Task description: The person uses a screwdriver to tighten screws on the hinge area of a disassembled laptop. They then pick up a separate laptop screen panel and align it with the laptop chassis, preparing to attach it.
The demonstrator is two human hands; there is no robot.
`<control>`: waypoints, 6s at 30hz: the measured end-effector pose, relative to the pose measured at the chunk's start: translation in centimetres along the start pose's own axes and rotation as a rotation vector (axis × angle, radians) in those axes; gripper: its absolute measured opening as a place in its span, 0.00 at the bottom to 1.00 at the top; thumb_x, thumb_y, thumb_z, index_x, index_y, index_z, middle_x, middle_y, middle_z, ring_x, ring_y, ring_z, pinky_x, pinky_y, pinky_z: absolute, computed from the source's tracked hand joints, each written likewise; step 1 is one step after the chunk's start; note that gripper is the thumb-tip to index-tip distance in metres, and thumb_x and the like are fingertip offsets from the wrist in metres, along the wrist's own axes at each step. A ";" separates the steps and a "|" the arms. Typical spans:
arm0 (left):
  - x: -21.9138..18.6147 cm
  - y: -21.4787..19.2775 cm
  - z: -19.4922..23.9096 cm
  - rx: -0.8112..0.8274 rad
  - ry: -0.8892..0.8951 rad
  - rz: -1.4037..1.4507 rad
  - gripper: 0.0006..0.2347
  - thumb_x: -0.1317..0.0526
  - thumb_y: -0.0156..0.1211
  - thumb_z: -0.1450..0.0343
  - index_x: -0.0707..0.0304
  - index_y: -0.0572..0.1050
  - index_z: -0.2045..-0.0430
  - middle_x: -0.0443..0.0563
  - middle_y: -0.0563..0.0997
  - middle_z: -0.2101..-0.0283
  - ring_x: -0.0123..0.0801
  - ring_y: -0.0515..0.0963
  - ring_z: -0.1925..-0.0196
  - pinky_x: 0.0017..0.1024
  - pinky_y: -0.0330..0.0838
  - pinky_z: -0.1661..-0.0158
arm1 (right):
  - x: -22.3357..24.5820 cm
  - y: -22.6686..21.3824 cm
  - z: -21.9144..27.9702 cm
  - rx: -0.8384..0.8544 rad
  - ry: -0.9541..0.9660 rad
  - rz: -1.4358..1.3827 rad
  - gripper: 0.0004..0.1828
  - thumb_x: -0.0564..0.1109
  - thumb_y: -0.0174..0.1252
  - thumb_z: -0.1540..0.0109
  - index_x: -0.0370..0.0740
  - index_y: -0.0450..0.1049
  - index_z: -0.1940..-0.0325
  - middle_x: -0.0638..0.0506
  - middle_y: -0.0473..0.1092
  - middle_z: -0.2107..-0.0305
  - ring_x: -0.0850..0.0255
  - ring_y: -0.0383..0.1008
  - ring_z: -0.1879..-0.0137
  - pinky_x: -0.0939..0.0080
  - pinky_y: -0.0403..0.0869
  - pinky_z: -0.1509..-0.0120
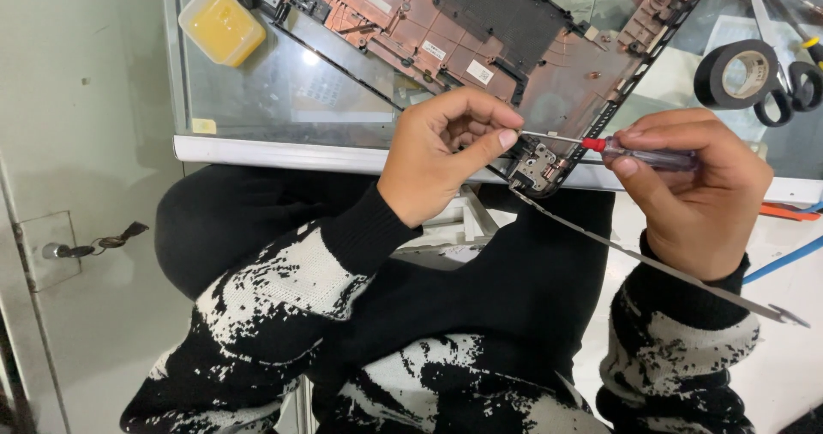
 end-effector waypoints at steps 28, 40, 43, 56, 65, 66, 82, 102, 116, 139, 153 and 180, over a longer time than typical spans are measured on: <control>-1.2 -0.3 0.5 -0.022 0.119 -0.271 0.09 0.67 0.66 0.28 0.59 0.78 0.54 0.48 0.86 0.58 0.28 0.87 0.56 0.23 0.85 0.51 | 0.1 -2.3 0.4 0.019 0.111 0.095 0.18 0.31 0.68 0.29 0.26 0.63 0.46 0.29 0.72 0.52 0.43 0.78 0.45 0.50 0.79 0.39; -0.3 2.9 1.8 0.256 0.380 -0.952 0.12 0.63 0.68 0.32 0.52 0.79 0.55 0.43 0.77 0.49 0.40 0.72 0.44 0.42 0.61 0.51 | 5.1 0.9 -0.8 0.439 -0.181 0.610 0.12 0.38 0.69 0.34 0.31 0.76 0.49 0.40 0.78 0.53 0.49 0.81 0.48 0.52 0.78 0.41; -0.1 3.1 1.9 0.238 0.402 -0.973 0.12 0.65 0.69 0.34 0.54 0.81 0.57 0.44 0.78 0.50 0.41 0.72 0.44 0.43 0.63 0.49 | 4.4 1.2 -0.7 0.491 -0.178 0.664 0.15 0.40 0.69 0.36 0.34 0.78 0.47 0.41 0.78 0.51 0.49 0.81 0.48 0.51 0.79 0.40; -0.2 3.3 2.0 0.178 0.445 -1.008 0.04 0.67 0.66 0.32 0.52 0.83 0.69 0.43 0.79 0.56 0.42 0.73 0.44 0.46 0.62 0.48 | 4.9 2.3 -1.3 0.551 -0.213 0.725 0.13 0.40 0.68 0.35 0.35 0.77 0.48 0.44 0.78 0.54 0.50 0.80 0.46 0.52 0.78 0.41; 0.0 3.6 2.0 0.217 0.438 -1.064 0.07 0.66 0.64 0.32 0.50 0.84 0.65 0.44 0.80 0.55 0.44 0.72 0.43 0.49 0.62 0.47 | 5.4 3.3 -1.4 0.639 -0.238 0.726 0.14 0.42 0.63 0.34 0.37 0.75 0.46 0.45 0.77 0.55 0.48 0.79 0.46 0.49 0.78 0.43; 0.1 3.7 2.0 0.227 0.430 -1.066 0.08 0.66 0.63 0.32 0.50 0.84 0.64 0.44 0.81 0.54 0.45 0.72 0.42 0.50 0.62 0.47 | 5.5 3.5 -1.4 0.655 -0.249 0.714 0.14 0.41 0.62 0.34 0.37 0.74 0.45 0.44 0.76 0.55 0.47 0.78 0.46 0.47 0.78 0.41; -0.2 3.6 2.1 0.231 0.450 -1.083 0.08 0.63 0.67 0.33 0.49 0.85 0.62 0.44 0.80 0.53 0.45 0.72 0.42 0.50 0.61 0.49 | 3.9 4.5 -2.0 0.733 -0.239 1.027 0.23 0.60 0.59 0.34 0.47 0.72 0.40 0.53 0.75 0.58 0.53 0.78 0.56 0.50 0.77 0.64; -2.8 5.0 1.5 0.204 0.618 -0.940 0.04 0.59 0.67 0.26 0.54 0.77 0.68 0.38 0.79 0.66 0.34 0.77 0.55 0.38 0.57 0.44 | 9.7 4.5 -2.3 0.543 -0.623 0.495 0.10 0.37 0.55 0.31 0.24 0.67 0.51 0.35 0.67 0.58 0.42 0.70 0.51 0.49 0.71 0.50; -0.9 5.0 0.8 0.235 0.511 -0.942 0.06 0.52 0.65 0.28 0.49 0.79 0.69 0.34 0.81 0.64 0.33 0.76 0.51 0.40 0.55 0.43 | 5.3 4.1 -2.5 0.414 -0.634 1.000 0.33 0.76 0.50 0.28 0.48 0.64 0.72 0.56 0.61 0.79 0.57 0.65 0.77 0.57 0.64 0.74; -2.9 5.1 0.5 0.264 0.518 -0.740 0.10 0.49 0.59 0.25 0.52 0.77 0.60 0.38 0.84 0.58 0.35 0.78 0.51 0.35 0.57 0.44 | 4.9 3.7 -2.9 0.672 -0.623 1.115 0.32 0.72 0.50 0.25 0.51 0.65 0.74 0.57 0.59 0.85 0.59 0.61 0.79 0.56 0.65 0.68; -2.0 5.3 0.2 0.304 0.511 -0.757 0.14 0.47 0.62 0.27 0.54 0.75 0.56 0.42 0.82 0.59 0.35 0.78 0.53 0.35 0.59 0.46 | 7.0 3.6 -2.6 0.794 -0.678 0.773 0.25 0.51 0.56 0.33 0.37 0.70 0.34 0.49 0.68 0.70 0.47 0.70 0.68 0.46 0.73 0.59; 1.0 4.3 1.0 0.372 0.694 -1.166 0.19 0.44 0.77 0.37 0.52 0.81 0.63 0.44 0.74 0.58 0.43 0.70 0.48 0.43 0.64 0.47 | 5.0 5.4 -1.1 0.878 -0.579 1.104 0.17 0.58 0.46 0.26 0.47 0.68 0.61 0.51 0.67 0.75 0.52 0.69 0.72 0.48 0.73 0.63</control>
Point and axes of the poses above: each hand's wrist, its own z-axis away from the middle knuckle, its own y-axis out of the palm, x = y × z, the point moved 9 cm from there along -z, towards the middle knuckle
